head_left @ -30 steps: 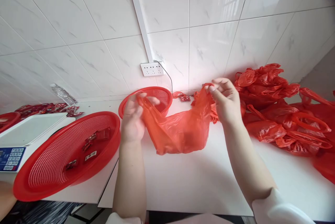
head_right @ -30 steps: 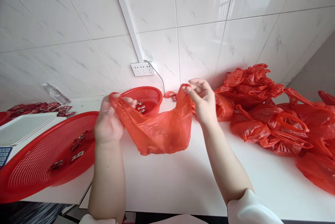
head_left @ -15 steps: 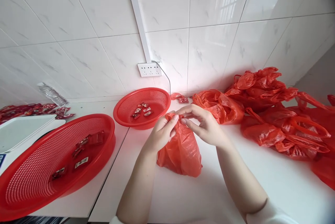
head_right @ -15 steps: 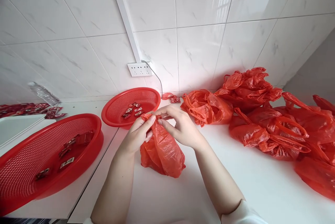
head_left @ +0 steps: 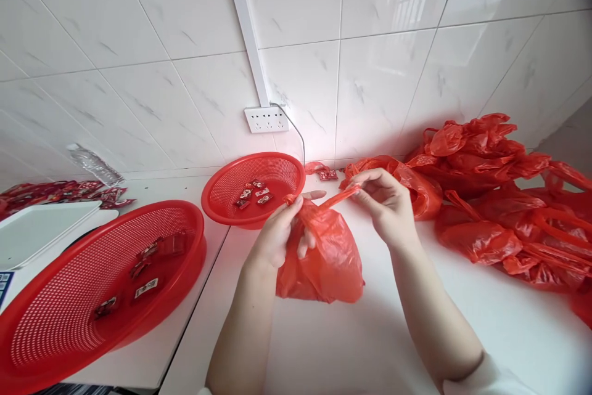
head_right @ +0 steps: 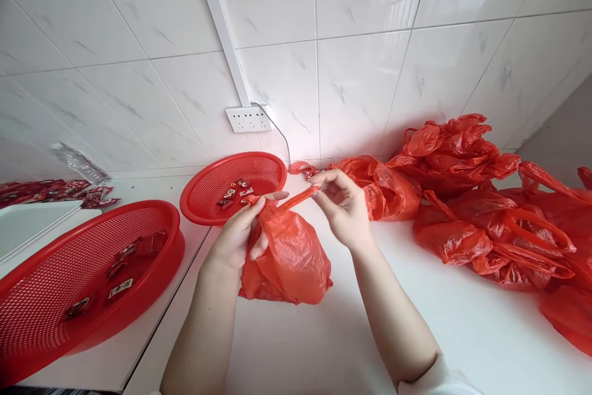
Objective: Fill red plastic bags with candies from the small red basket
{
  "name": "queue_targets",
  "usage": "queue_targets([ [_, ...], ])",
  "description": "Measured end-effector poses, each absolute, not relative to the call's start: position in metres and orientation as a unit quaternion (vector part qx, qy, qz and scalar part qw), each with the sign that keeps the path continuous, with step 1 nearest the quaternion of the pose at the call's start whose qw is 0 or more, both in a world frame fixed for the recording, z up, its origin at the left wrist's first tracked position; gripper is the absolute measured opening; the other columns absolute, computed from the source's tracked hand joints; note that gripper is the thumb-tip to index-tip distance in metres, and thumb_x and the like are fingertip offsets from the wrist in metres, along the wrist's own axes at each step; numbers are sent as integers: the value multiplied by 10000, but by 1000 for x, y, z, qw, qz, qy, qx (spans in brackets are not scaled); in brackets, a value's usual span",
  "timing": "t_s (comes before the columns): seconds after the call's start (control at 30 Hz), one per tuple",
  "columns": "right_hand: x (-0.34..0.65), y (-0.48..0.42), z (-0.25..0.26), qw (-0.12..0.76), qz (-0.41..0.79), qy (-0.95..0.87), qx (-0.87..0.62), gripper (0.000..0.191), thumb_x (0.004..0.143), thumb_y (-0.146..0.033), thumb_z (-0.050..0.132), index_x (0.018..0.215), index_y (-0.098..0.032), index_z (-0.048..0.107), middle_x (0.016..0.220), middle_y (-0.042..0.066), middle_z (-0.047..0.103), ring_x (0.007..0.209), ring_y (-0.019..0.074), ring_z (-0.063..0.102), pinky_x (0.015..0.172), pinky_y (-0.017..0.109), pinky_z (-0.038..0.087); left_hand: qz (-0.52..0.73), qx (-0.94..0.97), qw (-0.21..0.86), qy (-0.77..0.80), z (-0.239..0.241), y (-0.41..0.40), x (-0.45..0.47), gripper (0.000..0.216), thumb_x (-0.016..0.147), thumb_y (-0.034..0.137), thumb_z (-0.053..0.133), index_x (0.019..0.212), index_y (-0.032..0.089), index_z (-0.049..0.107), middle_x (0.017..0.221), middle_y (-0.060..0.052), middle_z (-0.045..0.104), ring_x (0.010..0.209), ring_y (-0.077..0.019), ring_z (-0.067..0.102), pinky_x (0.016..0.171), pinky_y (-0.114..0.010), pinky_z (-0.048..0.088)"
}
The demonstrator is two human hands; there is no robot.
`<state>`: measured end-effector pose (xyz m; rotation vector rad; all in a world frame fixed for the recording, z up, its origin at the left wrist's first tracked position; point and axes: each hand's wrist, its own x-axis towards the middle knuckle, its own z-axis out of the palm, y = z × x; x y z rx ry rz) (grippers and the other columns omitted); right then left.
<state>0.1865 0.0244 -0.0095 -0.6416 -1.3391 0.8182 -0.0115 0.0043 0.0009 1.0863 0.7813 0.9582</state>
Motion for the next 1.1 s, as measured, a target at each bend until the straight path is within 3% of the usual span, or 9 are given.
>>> queue_targets([
  [0.17, 200, 17, -3, 636, 351, -640, -251, 102, 818, -289, 709, 849, -241, 625, 805, 26, 635, 748, 165, 621, 698, 337, 553, 412, 405, 737, 351, 0, 14, -22, 519, 921, 486, 491, 1362, 212, 507, 678, -63, 702, 453, -115, 581, 424, -181, 402],
  [0.3, 204, 8, 1, 460, 371, -786, -183, 5, 857, -234, 652, 858, -229, 651, 808, 40, 658, 753, 162, 633, 709, 339, 560, 456, 389, 727, 334, 0, 14, -21, 493, 920, 456, 510, 1341, 201, 533, 574, -10, 623, 458, -93, 540, 485, -179, 434],
  [0.43, 202, 9, 0, 315, 374, -848, -205, 70, 879, -221, 596, 913, -219, 657, 891, 41, 682, 816, 155, 645, 759, 333, 568, 475, 423, 694, 339, 1, 12, -19, 462, 939, 459, 451, 1303, 190, 545, 677, -31, 656, 532, -108, 602, 508, -186, 449],
  [0.53, 197, 11, -2, 304, 386, -840, -228, 75, 857, -281, 643, 876, -208, 642, 865, 25, 676, 789, 149, 644, 764, 324, 565, 462, 548, 565, 408, -3, 9, -17, 507, 949, 539, 349, 1306, 226, 527, 653, -11, 629, 465, -140, 589, 463, -230, 430],
  [0.63, 187, 15, -6, 392, 367, -790, -296, 158, 880, -360, 622, 878, -202, 610, 861, 27, 653, 794, 151, 634, 748, 315, 556, 427, 702, 314, 476, -8, 7, -14, 396, 950, 475, 392, 1187, 252, 618, 630, 3, 598, 484, -151, 572, 512, -251, 418],
  [0.77, 171, 21, -17, 461, 405, -729, -301, 243, 911, -396, 576, 1085, -230, 541, 1157, 61, 602, 1069, 178, 607, 935, 380, 524, 373, 802, 123, 450, -13, 10, -14, 312, 942, 305, 423, 1176, 244, 619, 845, -48, 689, 738, -207, 635, 698, -300, 452],
  [0.9, 165, 26, -26, 421, 495, -706, -282, 430, 879, -403, 621, 1248, -268, 449, 1282, 88, 539, 973, 165, 650, 839, 365, 571, 450, 794, 140, 383, -15, 15, -20, 346, 973, 286, 366, 1243, 230, 574, 1180, -95, 639, 1084, -222, 587, 925, -342, 438],
  [1.03, 165, 26, -25, 383, 572, -668, -284, 562, 909, -441, 566, 1387, -277, 321, 933, 15, 634, 737, 143, 671, 698, 332, 584, 578, 715, 270, 287, -18, 16, -18, 363, 986, 374, 343, 1130, 194, 623, 1071, -109, 658, 1027, -231, 604, 900, -363, 457],
  [1.1, 165, 26, -22, 379, 577, -666, -283, 476, 917, -464, 543, 1319, -234, 432, 766, -23, 590, 654, 129, 633, 654, 298, 556, 604, 672, 350, 245, -19, 16, -14, 378, 980, 413, 350, 1075, 179, 631, 984, -105, 667, 962, -234, 622, 854, -368, 472],
])
